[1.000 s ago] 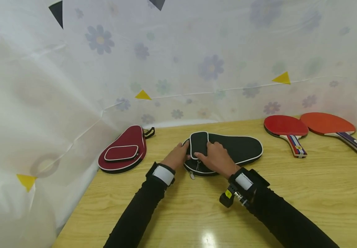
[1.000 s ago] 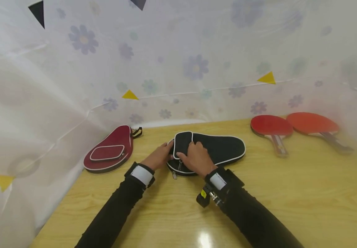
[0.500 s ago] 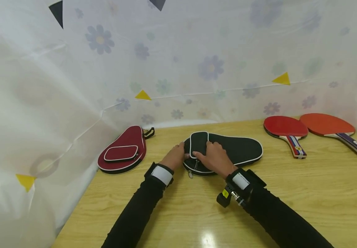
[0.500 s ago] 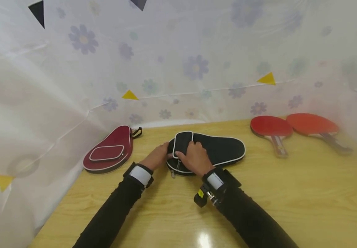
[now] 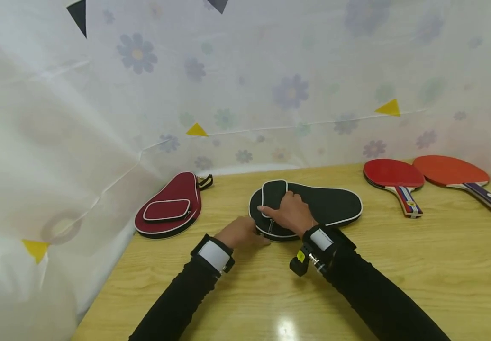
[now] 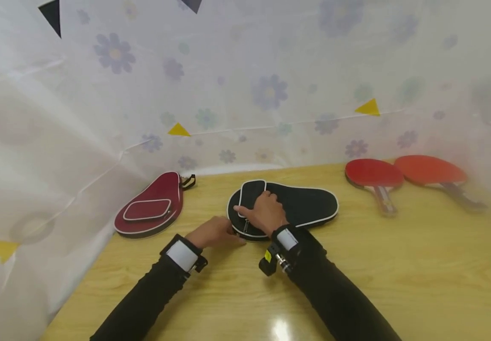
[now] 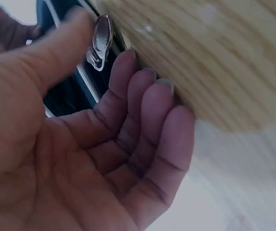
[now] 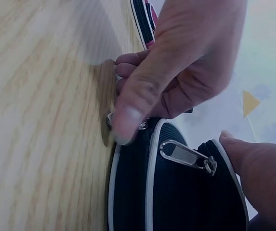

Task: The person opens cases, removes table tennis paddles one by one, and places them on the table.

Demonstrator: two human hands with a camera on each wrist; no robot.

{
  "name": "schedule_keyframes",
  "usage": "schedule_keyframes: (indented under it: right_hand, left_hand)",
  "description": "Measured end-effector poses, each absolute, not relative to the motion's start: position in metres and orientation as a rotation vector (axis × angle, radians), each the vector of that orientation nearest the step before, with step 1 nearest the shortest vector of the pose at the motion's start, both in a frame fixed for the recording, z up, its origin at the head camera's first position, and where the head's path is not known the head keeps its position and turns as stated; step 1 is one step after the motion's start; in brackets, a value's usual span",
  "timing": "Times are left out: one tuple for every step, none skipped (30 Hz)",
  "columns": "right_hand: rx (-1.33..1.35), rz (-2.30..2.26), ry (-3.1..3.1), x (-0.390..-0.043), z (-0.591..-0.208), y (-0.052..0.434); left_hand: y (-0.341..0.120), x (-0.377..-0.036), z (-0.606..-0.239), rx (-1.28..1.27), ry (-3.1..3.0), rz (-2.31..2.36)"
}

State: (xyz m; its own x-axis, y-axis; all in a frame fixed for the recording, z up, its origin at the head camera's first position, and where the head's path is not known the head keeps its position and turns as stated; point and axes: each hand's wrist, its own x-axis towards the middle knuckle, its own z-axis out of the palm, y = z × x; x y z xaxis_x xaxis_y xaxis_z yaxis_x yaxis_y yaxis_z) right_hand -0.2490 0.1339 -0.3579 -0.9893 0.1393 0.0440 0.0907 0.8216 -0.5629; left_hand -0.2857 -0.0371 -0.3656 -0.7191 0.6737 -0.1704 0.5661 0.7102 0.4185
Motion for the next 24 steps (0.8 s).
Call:
schedule_keyframes:
  right_hand:
    - [-0.184, 0.880, -2.919, -0.2491, -0.3582, 0.1330]
    - [-0.184, 0.858, -2.917, -0.2494, -0.3582, 0.1319]
    - [-0.182, 0.832, -2.918, -0.2497, -0.3583, 0.1310]
    - [-0.185, 0.808, -2.917, -0.2504, -0.3583, 0.1303]
    - [-0.188, 0.790, -2.917, -0.2508, -0.3579, 0.1297]
    - [-0.185, 0.771, -2.917, -0.2510, -0.3574, 0.1292]
    - [-0.184, 0.756, -2.920, -0.2514, -0.3570, 0.1285]
    - [-0.185, 0.750, -2.922, -0.2521, -0.3569, 0.1280]
    - [-0.186, 0.755, -2.925, -0.2526, -0.3570, 0.1277]
    - [-0.195, 0.771, -2.926, -0.2530, -0.3568, 0.1271]
    - [-0.200, 0.783, -2.927, -0.2532, -0.3568, 0.1266]
    - [-0.208, 0.800, -2.925, -0.2535, -0.3574, 0.1262]
    - [-0.221, 0.823, -2.925, -0.2536, -0.3578, 0.1256]
    - [-0.233, 0.846, -2.923, -0.2538, -0.3583, 0.1255]
    - [-0.243, 0.868, -2.922, -0.2538, -0.3587, 0.1253]
    - [-0.249, 0.884, -2.921, -0.2537, -0.3588, 0.1252]
    - [-0.248, 0.892, -2.922, -0.2537, -0.3592, 0.1255]
    - [-0.249, 0.903, -2.925, -0.2538, -0.3595, 0.1259]
    - [-0.246, 0.911, -2.929, -0.2538, -0.3594, 0.1263]
    - [-0.240, 0.913, -2.934, -0.2539, -0.3596, 0.1269]
    - [-0.234, 0.914, -2.940, -0.2540, -0.3594, 0.1275]
    - [-0.227, 0.910, -2.947, -0.2541, -0.3592, 0.1282]
    - [-0.220, 0.903, -2.954, -0.2541, -0.3589, 0.1288]
    - [-0.212, 0.895, -2.960, -0.2542, -0.3585, 0.1294]
  left_hand:
    - [-0.0356, -0.2841, -0.3660, 0.972, 2.621, 0.483]
    - [-0.0338, -0.2829, -0.3663, 0.971, 2.640, 0.473]
    - [-0.0319, -0.2818, -0.3660, 0.963, 2.657, 0.461]
    - [-0.0301, -0.2808, -0.3660, 0.950, 2.672, 0.449]
    - [-0.0287, -0.2800, -0.3659, 0.948, 2.686, 0.436]
    - [-0.0275, -0.2793, -0.3661, 0.939, 2.697, 0.419]
    - [-0.0267, -0.2786, -0.3662, 0.932, 2.706, 0.410]
    - [-0.0264, -0.2780, -0.3665, 0.942, 2.718, 0.401]
    - [-0.0264, -0.2772, -0.3664, 0.937, 2.723, 0.404]
    - [-0.0268, -0.2765, -0.3664, 0.935, 2.729, 0.411]
    - [-0.0271, -0.2761, -0.3664, 0.924, 2.730, 0.419]
    - [-0.0275, -0.2757, -0.3662, 0.909, 2.729, 0.428]
    - [-0.0280, -0.2754, -0.3661, 0.902, 2.726, 0.441]
    - [-0.0284, -0.2752, -0.3661, 0.885, 2.720, 0.449]
    - [-0.0289, -0.2750, -0.3660, 0.867, 2.714, 0.457]
    - [-0.0295, -0.2752, -0.3658, 0.863, 2.712, 0.462]
    - [-0.0300, -0.2756, -0.3659, 0.858, 2.707, 0.467]
    - [-0.0307, -0.2759, -0.3657, 0.857, 2.702, 0.473]
    - [-0.0314, -0.2765, -0.3657, 0.862, 2.698, 0.477]
    - [-0.0321, -0.2770, -0.3656, 0.868, 2.695, 0.482]
    - [-0.0329, -0.2773, -0.3653, 0.879, 2.693, 0.487]
    - [-0.0336, -0.2776, -0.3651, 0.890, 2.690, 0.496]
    - [-0.0342, -0.2779, -0.3650, 0.900, 2.685, 0.500]
    - [-0.0347, -0.2780, -0.3647, 0.912, 2.683, 0.505]
